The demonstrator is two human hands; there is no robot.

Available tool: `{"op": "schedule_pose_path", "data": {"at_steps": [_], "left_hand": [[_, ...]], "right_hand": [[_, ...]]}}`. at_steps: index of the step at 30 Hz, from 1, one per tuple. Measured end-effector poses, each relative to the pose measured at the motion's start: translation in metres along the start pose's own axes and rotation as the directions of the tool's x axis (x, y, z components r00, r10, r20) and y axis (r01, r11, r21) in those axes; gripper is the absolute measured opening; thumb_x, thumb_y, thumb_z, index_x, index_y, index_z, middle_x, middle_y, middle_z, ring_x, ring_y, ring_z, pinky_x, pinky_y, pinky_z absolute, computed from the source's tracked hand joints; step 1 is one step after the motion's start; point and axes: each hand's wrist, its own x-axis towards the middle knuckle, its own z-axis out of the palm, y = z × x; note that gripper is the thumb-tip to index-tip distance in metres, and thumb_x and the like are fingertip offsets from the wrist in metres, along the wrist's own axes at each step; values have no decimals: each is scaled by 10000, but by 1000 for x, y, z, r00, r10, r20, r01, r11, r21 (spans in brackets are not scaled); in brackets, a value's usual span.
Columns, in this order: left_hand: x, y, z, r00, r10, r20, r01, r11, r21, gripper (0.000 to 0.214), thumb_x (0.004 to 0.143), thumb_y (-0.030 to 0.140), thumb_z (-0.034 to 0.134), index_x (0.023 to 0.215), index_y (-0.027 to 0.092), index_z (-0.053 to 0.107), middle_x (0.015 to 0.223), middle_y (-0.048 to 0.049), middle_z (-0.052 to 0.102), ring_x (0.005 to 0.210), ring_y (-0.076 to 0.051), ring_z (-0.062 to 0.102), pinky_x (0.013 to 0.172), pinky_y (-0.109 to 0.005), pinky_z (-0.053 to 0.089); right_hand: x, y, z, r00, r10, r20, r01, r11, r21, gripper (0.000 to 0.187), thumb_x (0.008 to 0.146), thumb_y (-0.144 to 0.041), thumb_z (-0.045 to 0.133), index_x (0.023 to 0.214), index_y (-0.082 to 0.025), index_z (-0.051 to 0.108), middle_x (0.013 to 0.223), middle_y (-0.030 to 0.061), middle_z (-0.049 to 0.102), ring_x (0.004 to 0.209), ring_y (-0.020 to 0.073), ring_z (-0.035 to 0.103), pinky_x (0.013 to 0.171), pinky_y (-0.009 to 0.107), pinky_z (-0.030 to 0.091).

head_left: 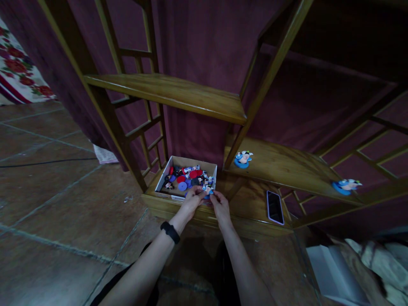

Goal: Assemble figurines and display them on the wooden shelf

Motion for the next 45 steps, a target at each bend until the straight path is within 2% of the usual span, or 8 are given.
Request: {"op": "schedule_pose_path", "data": {"at_steps": [4, 9, 17, 24, 29, 36, 45], "left_hand": [[-6, 6, 0, 999, -48, -4, 48, 999, -14, 192, 664, 212, 671, 793, 152, 541, 693, -9, 596, 629, -137, 598, 634, -319, 529], [-5, 10, -6, 997, -82, 5, 81, 995, 66, 150, 669, 174, 672, 775, 147, 568, 666, -5, 621, 567, -130, 609, 589, -278, 526], [2, 15, -14, 992, -114, 46, 105, 981, 166, 186, 618, 221, 728, 737, 142, 608, 630, -8, 654, 549, -144, 623, 546, -249, 512], [5, 14, -19, 982, -125, 143, 94, 974, 207, 260, 576, 328, 751, 709, 134, 642, 629, -20, 670, 581, -159, 637, 565, -249, 517], [5, 15, -20, 985, -106, 135, 77, 976, 204, 271, 537, 314, 775, 693, 135, 644, 626, -25, 667, 572, -172, 636, 552, -264, 512], [5, 11, -18, 992, -87, 94, 67, 978, 198, 190, 572, 245, 760, 678, 137, 646, 620, -19, 657, 552, -151, 618, 556, -256, 506], [2, 16, -21, 986, -90, 138, 62, 978, 198, 190, 603, 255, 745, 694, 131, 632, 655, -30, 653, 586, -158, 627, 595, -276, 519]], "right_hand": [[1, -1, -3, 999, -15, -34, 14, 999, -48, 360, 668, -425, 600, 928, -178, 637, 876, 44, 668, 730, 174, 610, 601, 254, 493], [-1, -6, -2, 999, 36, -25, -36, 999, 19, 401, 658, -453, 604, 933, -162, 630, 750, 35, 664, 600, 159, 589, 533, 260, 482], [-3, -10, -2, 997, 75, 12, -76, 991, 114, 350, 623, -450, 653, 817, -159, 646, 643, 0, 623, 573, 135, 565, 543, 252, 486], [-7, -19, -1, 993, 105, 48, -112, 976, 189, 314, 610, -423, 683, 764, -152, 646, 668, 5, 631, 601, 132, 571, 605, 273, 509], [-9, -20, -2, 992, 109, 58, -118, 976, 186, 351, 588, -445, 696, 776, -152, 651, 718, 25, 651, 626, 147, 590, 632, 292, 517], [-8, -17, -4, 990, 101, 100, -118, 976, 182, 380, 588, -471, 692, 779, -144, 663, 813, 55, 677, 727, 182, 624, 683, 312, 525], [-9, -19, -2, 989, 90, 116, -113, 970, 214, 349, 591, -437, 703, 768, -139, 668, 723, 39, 666, 669, 173, 622, 661, 321, 525]]}}
